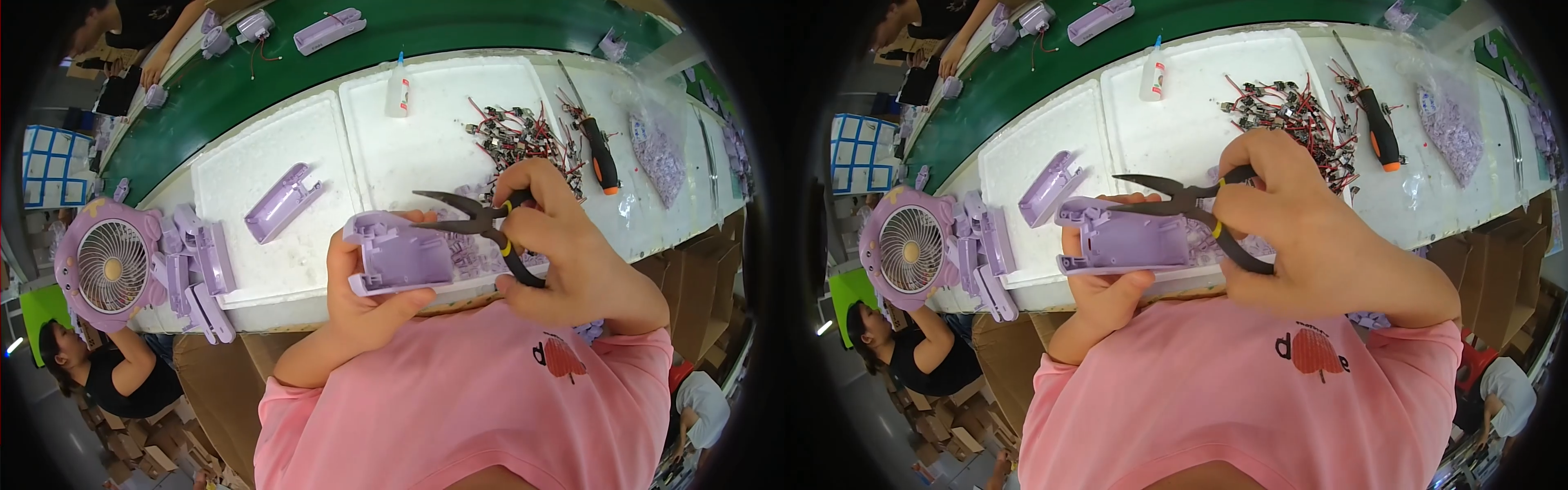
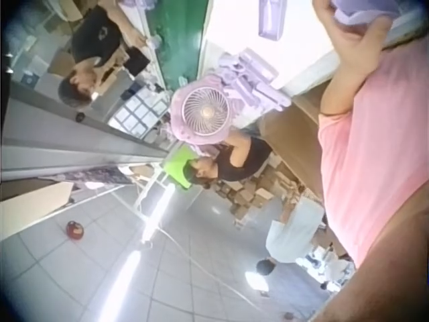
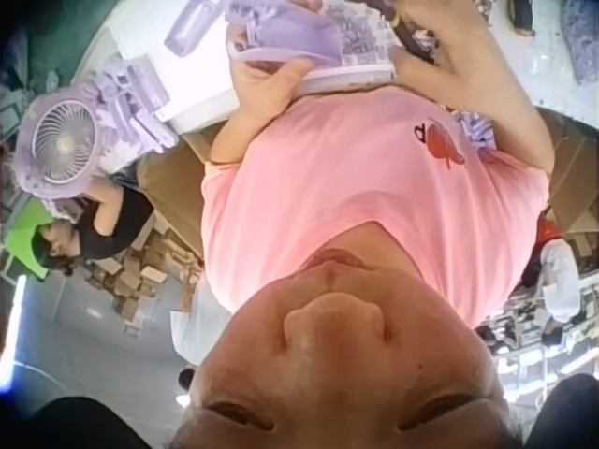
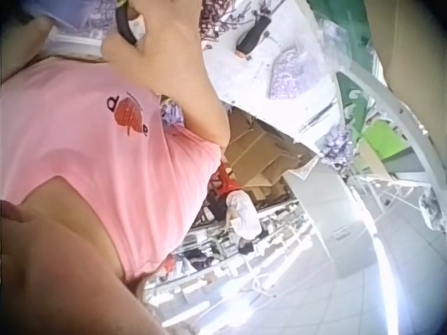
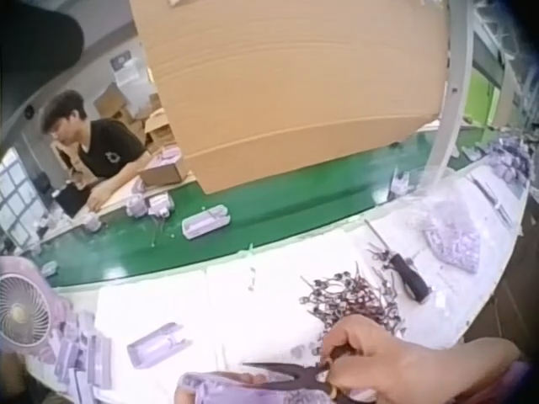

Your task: The person assembles portable fans by installing internal wiring harnesses and plastic components into the fan housing, using pliers and adhesive from a glue bottle.

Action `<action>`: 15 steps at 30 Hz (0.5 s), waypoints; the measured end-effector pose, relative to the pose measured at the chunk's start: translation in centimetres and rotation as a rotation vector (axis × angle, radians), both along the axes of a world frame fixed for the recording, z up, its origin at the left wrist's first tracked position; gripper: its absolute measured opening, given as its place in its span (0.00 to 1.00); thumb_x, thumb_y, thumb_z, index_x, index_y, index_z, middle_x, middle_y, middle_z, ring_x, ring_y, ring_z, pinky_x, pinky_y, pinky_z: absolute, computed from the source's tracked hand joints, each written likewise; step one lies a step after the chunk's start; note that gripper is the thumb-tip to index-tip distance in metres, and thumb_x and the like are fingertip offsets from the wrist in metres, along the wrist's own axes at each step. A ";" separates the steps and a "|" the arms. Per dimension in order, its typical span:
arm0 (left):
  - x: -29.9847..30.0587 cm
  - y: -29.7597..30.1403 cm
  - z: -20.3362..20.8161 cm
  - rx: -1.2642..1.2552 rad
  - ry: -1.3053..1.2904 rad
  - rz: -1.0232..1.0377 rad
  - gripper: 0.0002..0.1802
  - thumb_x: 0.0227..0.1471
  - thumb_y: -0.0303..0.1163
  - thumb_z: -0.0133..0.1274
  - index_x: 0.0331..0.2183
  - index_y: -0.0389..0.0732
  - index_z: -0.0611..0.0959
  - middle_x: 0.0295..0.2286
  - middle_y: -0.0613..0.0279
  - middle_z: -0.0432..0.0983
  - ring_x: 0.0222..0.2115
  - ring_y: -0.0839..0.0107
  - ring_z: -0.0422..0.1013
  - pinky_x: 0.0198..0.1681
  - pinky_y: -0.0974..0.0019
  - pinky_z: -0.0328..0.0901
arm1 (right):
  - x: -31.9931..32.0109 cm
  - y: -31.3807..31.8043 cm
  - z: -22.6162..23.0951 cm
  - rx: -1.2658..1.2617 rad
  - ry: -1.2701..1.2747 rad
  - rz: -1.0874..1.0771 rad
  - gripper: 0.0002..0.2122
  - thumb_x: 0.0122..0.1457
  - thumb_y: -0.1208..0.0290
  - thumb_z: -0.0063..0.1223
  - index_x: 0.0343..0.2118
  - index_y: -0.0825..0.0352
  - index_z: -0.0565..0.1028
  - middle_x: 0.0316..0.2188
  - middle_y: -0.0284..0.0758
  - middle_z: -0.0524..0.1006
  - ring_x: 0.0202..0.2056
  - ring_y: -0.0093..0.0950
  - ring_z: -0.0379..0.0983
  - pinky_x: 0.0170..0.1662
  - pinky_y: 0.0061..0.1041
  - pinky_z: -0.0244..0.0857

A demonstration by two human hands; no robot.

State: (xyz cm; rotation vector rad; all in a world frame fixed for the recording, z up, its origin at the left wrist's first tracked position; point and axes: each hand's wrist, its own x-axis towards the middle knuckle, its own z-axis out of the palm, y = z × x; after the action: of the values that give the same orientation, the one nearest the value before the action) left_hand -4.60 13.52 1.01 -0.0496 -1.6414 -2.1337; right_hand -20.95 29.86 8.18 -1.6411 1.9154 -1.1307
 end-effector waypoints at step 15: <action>0.0 0.5 0.3 -0.139 0.026 0.095 0.39 0.39 0.17 0.60 0.50 0.39 0.57 0.46 0.44 0.63 0.47 0.57 0.66 0.47 0.58 0.66 | 0.9 -0.8 0.5 -0.021 0.055 0.027 0.11 0.32 0.79 0.55 0.20 0.66 0.64 0.35 0.45 0.64 0.30 0.36 0.59 0.34 0.28 0.55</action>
State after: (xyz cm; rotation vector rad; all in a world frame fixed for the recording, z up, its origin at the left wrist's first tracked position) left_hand -4.59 14.04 1.31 -0.0416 -1.7387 -1.9394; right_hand -20.08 29.06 8.65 -1.7204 1.9154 -1.1100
